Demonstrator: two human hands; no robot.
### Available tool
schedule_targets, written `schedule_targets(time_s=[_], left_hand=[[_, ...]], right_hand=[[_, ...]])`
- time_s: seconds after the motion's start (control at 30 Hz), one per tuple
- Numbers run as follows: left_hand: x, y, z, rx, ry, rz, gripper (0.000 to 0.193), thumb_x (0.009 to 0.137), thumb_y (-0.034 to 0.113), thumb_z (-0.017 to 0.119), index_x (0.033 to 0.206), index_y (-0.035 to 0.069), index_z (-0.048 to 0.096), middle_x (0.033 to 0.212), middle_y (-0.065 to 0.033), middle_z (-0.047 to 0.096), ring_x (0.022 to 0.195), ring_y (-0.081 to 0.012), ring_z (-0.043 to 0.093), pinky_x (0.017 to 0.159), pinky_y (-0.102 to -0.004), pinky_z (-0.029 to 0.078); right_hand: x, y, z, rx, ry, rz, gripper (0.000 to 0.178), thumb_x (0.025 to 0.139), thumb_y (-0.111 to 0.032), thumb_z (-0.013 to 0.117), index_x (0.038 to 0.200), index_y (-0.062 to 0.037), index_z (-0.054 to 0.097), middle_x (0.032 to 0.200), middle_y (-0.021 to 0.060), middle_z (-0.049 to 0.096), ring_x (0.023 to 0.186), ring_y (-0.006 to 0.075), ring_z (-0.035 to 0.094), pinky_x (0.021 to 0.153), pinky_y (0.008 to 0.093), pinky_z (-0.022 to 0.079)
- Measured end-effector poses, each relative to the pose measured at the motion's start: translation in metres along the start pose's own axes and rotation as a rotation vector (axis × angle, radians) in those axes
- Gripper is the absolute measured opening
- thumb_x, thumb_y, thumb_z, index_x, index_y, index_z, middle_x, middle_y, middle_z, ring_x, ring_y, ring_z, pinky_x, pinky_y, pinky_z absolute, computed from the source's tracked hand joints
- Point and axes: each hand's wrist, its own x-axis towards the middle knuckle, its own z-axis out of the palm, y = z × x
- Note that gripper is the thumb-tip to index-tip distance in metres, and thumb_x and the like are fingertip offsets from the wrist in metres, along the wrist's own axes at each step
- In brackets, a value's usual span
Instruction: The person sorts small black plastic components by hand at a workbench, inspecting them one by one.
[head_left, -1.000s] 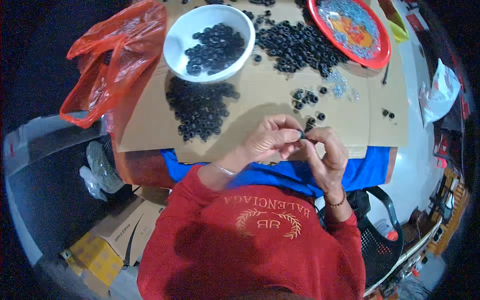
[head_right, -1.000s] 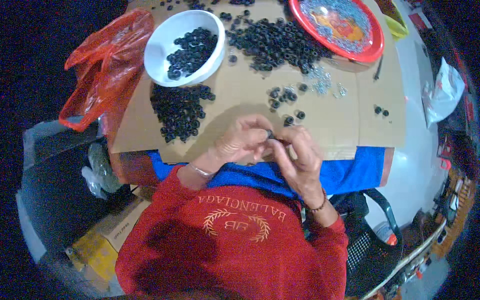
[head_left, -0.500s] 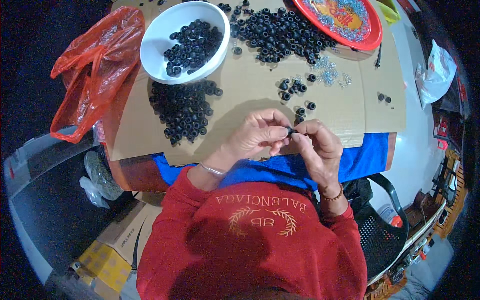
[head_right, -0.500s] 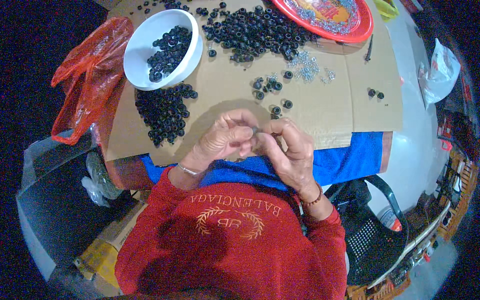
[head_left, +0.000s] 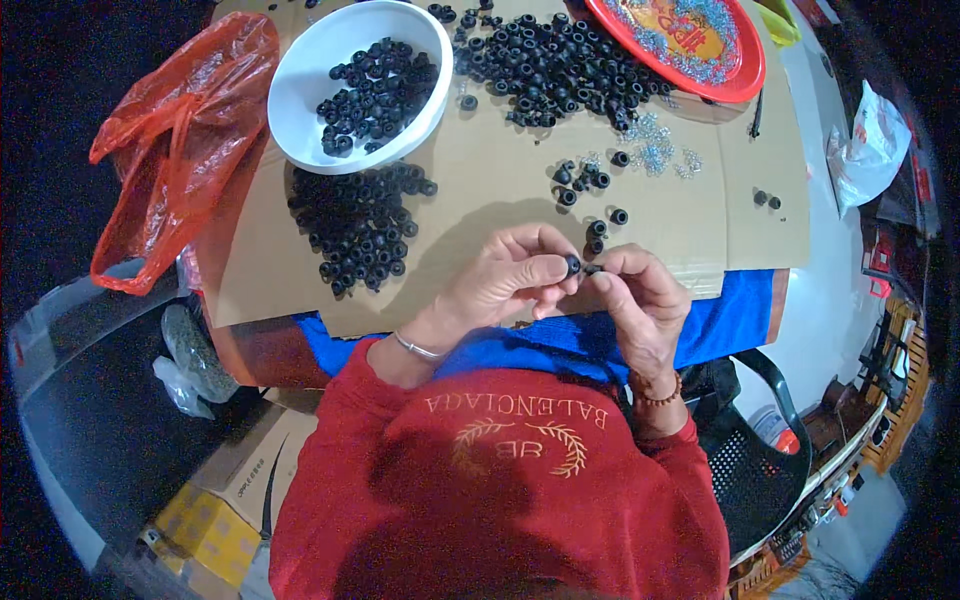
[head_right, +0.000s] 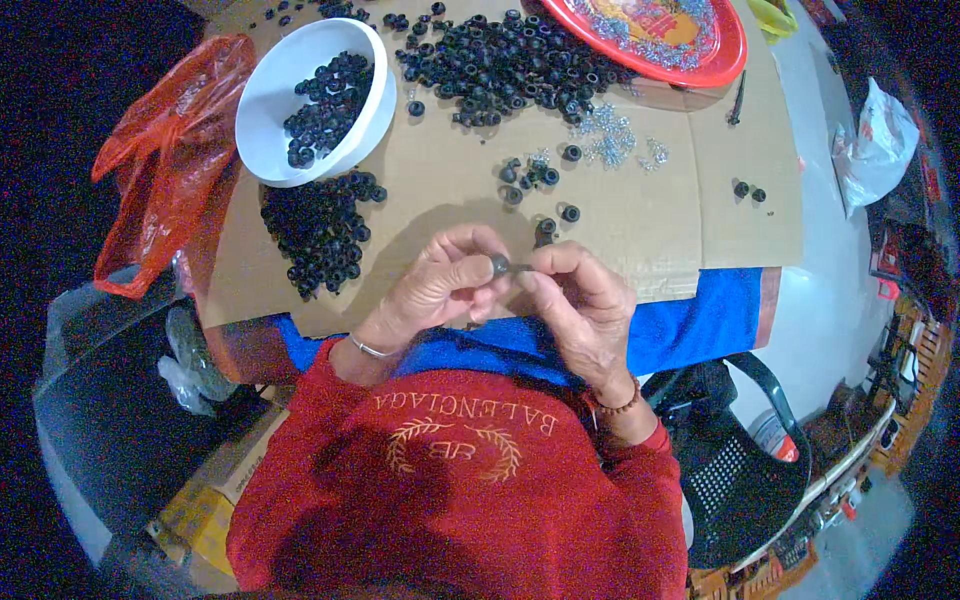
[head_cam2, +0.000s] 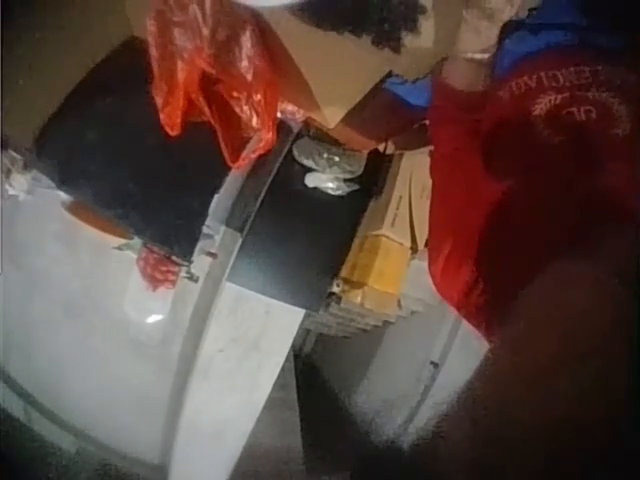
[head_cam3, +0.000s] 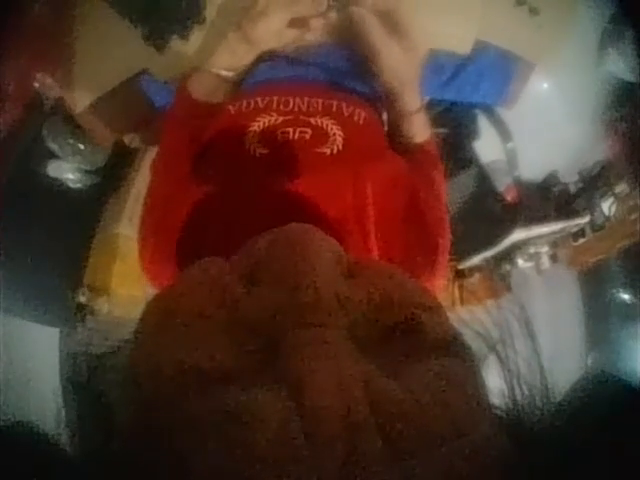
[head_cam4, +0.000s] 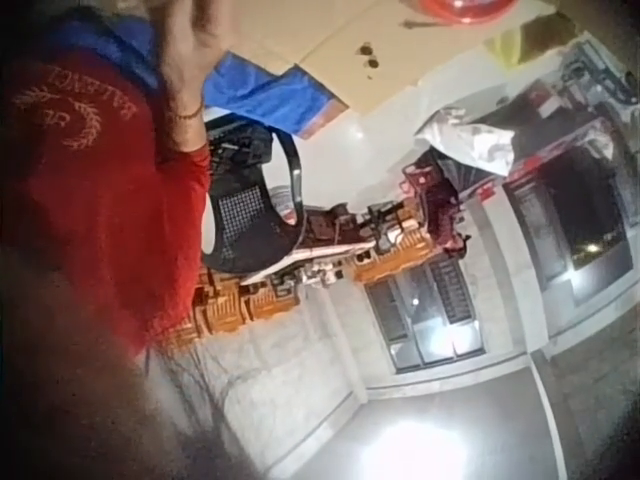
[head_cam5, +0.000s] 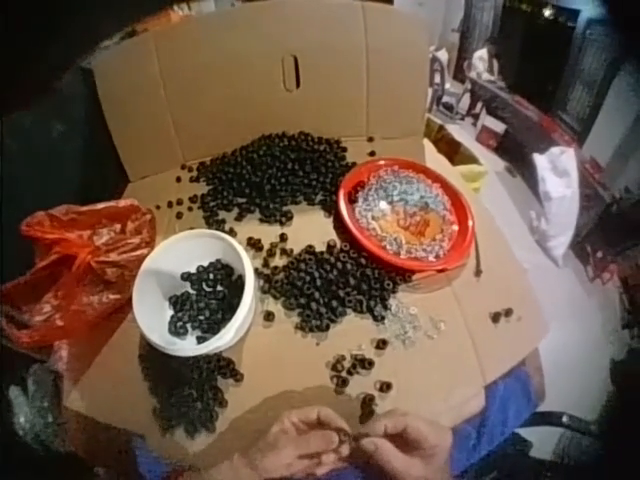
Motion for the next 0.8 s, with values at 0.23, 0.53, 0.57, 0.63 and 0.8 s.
schedule_targets(time_s=[0.23, 0.53, 0.57, 0.63, 0.8], left_hand=[[-0.0019, 0.0010, -0.0010, -0.001, 0.008, 0.026, 0.021, 0.081, 0.016, 0.065, 0.095, 0.003, 0.055, 0.069, -0.0087, 0.058, 0.051, -0.0136, 0.054, 0.044, -0.0259, 0.045], [0.0000, -0.0024, -0.0002, -0.009, -0.048, 0.103, 0.015, 0.081, 0.006, 0.062, 0.091, -0.002, 0.055, 0.076, -0.0117, 0.061, 0.056, -0.0136, 0.057, 0.046, -0.0231, 0.046], [0.0004, -0.0027, -0.0003, 0.001, -0.048, 0.120, 0.015, 0.081, 0.006, 0.063, 0.091, -0.003, 0.055, 0.076, -0.0114, 0.060, 0.056, -0.0137, 0.057, 0.046, -0.0231, 0.046], [-0.0002, -0.0023, 0.0006, 0.016, -0.051, 0.126, 0.015, 0.081, 0.006, 0.063, 0.091, -0.003, 0.055, 0.075, -0.0111, 0.060, 0.055, -0.0135, 0.056, 0.046, -0.0230, 0.046], [0.0009, -0.0032, 0.0001, 0.095, -0.053, 0.153, 0.015, 0.081, 0.005, 0.063, 0.090, -0.003, 0.055, 0.074, -0.0105, 0.060, 0.054, -0.0134, 0.056, 0.045, -0.0230, 0.046]], right_hand=[[-0.0022, 0.0017, 0.0045, 0.032, 0.014, 0.005, 0.010, 0.079, 0.006, 0.058, 0.088, 0.0036, 0.057, 0.086, 0.0060, 0.057, 0.079, 0.0104, 0.053, 0.073, 0.0221, 0.043], [0.0003, 0.0032, 0.0007, -0.160, -0.073, -0.234, 0.011, 0.077, 0.006, 0.059, 0.088, 0.0051, 0.057, 0.085, 0.0082, 0.057, 0.078, 0.0132, 0.053, 0.072, 0.0243, 0.042], [-0.0002, 0.0041, 0.0003, -0.179, -0.064, -0.226, 0.010, 0.077, 0.006, 0.060, 0.087, 0.0051, 0.057, 0.085, 0.0082, 0.057, 0.078, 0.0133, 0.052, 0.071, 0.0243, 0.042], [-0.0007, 0.0039, 0.0010, -0.196, -0.054, -0.216, 0.010, 0.077, 0.005, 0.060, 0.087, 0.0051, 0.057, 0.084, 0.0082, 0.057, 0.077, 0.0134, 0.052, 0.069, 0.0242, 0.042], [-0.0006, 0.0040, -0.0004, -0.215, -0.059, -0.239, 0.009, 0.078, 0.003, 0.062, 0.084, 0.0048, 0.056, 0.082, 0.0081, 0.058, 0.073, 0.0139, 0.052, 0.065, 0.0242, 0.041]])
